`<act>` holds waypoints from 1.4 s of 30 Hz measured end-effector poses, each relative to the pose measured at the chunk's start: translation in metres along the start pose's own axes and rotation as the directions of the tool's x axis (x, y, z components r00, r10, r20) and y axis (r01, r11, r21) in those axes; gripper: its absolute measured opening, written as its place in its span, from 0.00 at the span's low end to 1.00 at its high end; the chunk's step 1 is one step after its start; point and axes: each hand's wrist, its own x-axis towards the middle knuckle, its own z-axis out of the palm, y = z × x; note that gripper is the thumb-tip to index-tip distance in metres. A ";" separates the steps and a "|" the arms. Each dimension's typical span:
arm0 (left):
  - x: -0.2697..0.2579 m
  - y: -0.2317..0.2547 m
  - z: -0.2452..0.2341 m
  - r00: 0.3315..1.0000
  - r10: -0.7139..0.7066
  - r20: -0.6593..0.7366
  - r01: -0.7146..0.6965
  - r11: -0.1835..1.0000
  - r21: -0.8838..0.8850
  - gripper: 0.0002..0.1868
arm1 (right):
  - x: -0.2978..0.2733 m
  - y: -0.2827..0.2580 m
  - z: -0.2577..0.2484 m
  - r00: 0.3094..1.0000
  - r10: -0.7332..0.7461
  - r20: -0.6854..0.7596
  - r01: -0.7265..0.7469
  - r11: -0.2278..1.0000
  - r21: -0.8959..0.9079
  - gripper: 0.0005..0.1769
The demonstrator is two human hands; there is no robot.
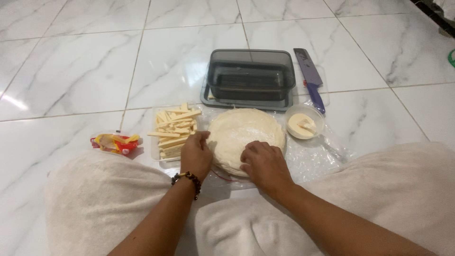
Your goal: The person sits on the floor and prepares cheese rolls by placing cheese sticks on thin dough sheets, rolling them into cylinders, and placing them in a container. The person repeats this process with multiple dough sheets and cheese sticks.
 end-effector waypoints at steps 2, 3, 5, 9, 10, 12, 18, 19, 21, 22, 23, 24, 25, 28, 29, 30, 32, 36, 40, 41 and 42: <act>-0.002 0.001 0.001 0.999 0.038 0.025 -0.039 0.998 0.041 0.13 | 0.000 -0.001 0.001 0.995 -0.040 -0.087 0.042 0.999 0.016 0.05; -0.002 0.003 0.001 0.999 0.004 0.054 -0.007 0.999 0.053 0.12 | 0.000 -0.001 0.001 0.990 -0.059 -0.131 0.062 0.998 0.022 0.04; -0.003 0.007 0.002 0.991 -0.067 0.112 0.058 0.995 0.081 0.12 | 0.002 -0.003 0.002 0.994 -0.042 -0.098 0.042 0.999 -0.005 0.04; -0.008 0.014 -0.001 0.943 -0.180 0.280 0.129 0.973 0.192 0.12 | -0.001 -0.004 -0.001 0.995 0.007 -0.104 -0.001 0.998 0.056 0.04; -0.009 0.014 -0.003 0.942 -0.163 0.293 0.115 0.978 0.174 0.12 | -0.001 -0.006 -0.001 0.996 0.027 -0.085 -0.026 0.999 0.020 0.05; -0.014 0.014 -0.006 0.934 -0.140 0.328 0.087 0.982 0.169 0.11 | -0.003 -0.007 0.001 0.996 0.070 -0.047 -0.073 0.996 -0.052 0.08; -0.018 0.018 -0.006 0.891 -0.172 0.419 0.083 0.972 0.221 0.11 | -0.002 0.010 0.007 0.955 0.286 -0.084 -0.275 0.954 0.121 0.27; -0.018 0.018 -0.006 0.886 -0.170 0.431 0.077 0.971 0.226 0.11 | 0.002 0.017 0.008 0.937 0.336 -0.098 -0.327 0.940 0.101 0.31; -0.019 0.018 -0.005 0.886 -0.145 0.440 0.047 0.973 0.227 0.12 | 0.013 0.029 0.007 0.891 0.434 -0.130 -0.430 0.901 0.062 0.38; -0.019 0.019 -0.005 0.892 -0.122 0.436 0.023 0.974 0.224 0.13 | 0.018 0.034 0.009 0.873 0.478 -0.102 -0.475 0.879 0.046 0.39; -0.019 0.018 -0.005 0.897 -0.098 0.430 0.000 0.975 0.221 0.13 | 0.023 0.037 0.010 0.852 0.518 -0.075 -0.518 0.855 0.031 0.41; -0.019 0.018 -0.005 0.896 -0.092 0.435 -0.006 0.976 0.219 0.13 | 0.027 0.039 0.010 0.828 0.558 -0.049 -0.558 0.830 0.014 0.43; -0.019 0.017 -0.005 0.894 -0.089 0.439 -0.010 0.976 0.217 0.13 | 0.029 0.040 0.011 0.825 0.563 -0.050 -0.564 0.826 0.009 0.41; -0.019 0.016 -0.006 0.889 -0.089 0.449 -0.028 0.968 0.248 0.14 | 0.033 0.041 0.010 0.826 0.561 -0.055 -0.563 0.827 -0.011 0.33; -0.019 0.017 -0.006 0.886 -0.089 0.455 -0.038 0.964 0.263 0.14 | 0.033 0.041 0.008 0.833 0.550 -0.056 -0.552 0.834 -0.022 0.28; -0.019 0.017 -0.006 0.887 -0.091 0.453 -0.035 0.965 0.260 0.14 | 0.033 0.041 0.007 0.840 0.539 -0.057 -0.541 0.840 -0.032 0.24; -0.020 0.018 -0.005 0.886 -0.094 0.454 -0.028 0.966 0.255 0.14 | 0.030 0.041 0.006 0.862 0.502 -0.067 -0.504 0.864 -0.009 0.17; -0.020 0.019 -0.006 0.891 -0.073 0.448 -0.058 0.961 0.272 0.12 | 0.029 0.034 0.005 0.871 0.487 -0.061 -0.488 0.873 -0.006 0.05; -0.018 0.021 -0.003 0.885 -0.126 0.448 -0.018 0.953 0.303 0.12 | 0.028 0.029 0.001 0.852 0.524 -0.024 -0.523 0.852 0.025 0.04; -0.016 0.022 -0.001 0.886 -0.132 0.445 -0.012 0.952 0.307 0.12 | 0.028 0.028 0.001 0.855 0.516 -0.053 -0.516 0.856 0.009 0.04; -0.014 0.023 0.001 0.899 -0.106 0.424 -0.034 0.950 0.310 0.13 | 0.029 0.028 0.001 0.858 0.507 -0.081 -0.509 0.861 -0.007 0.04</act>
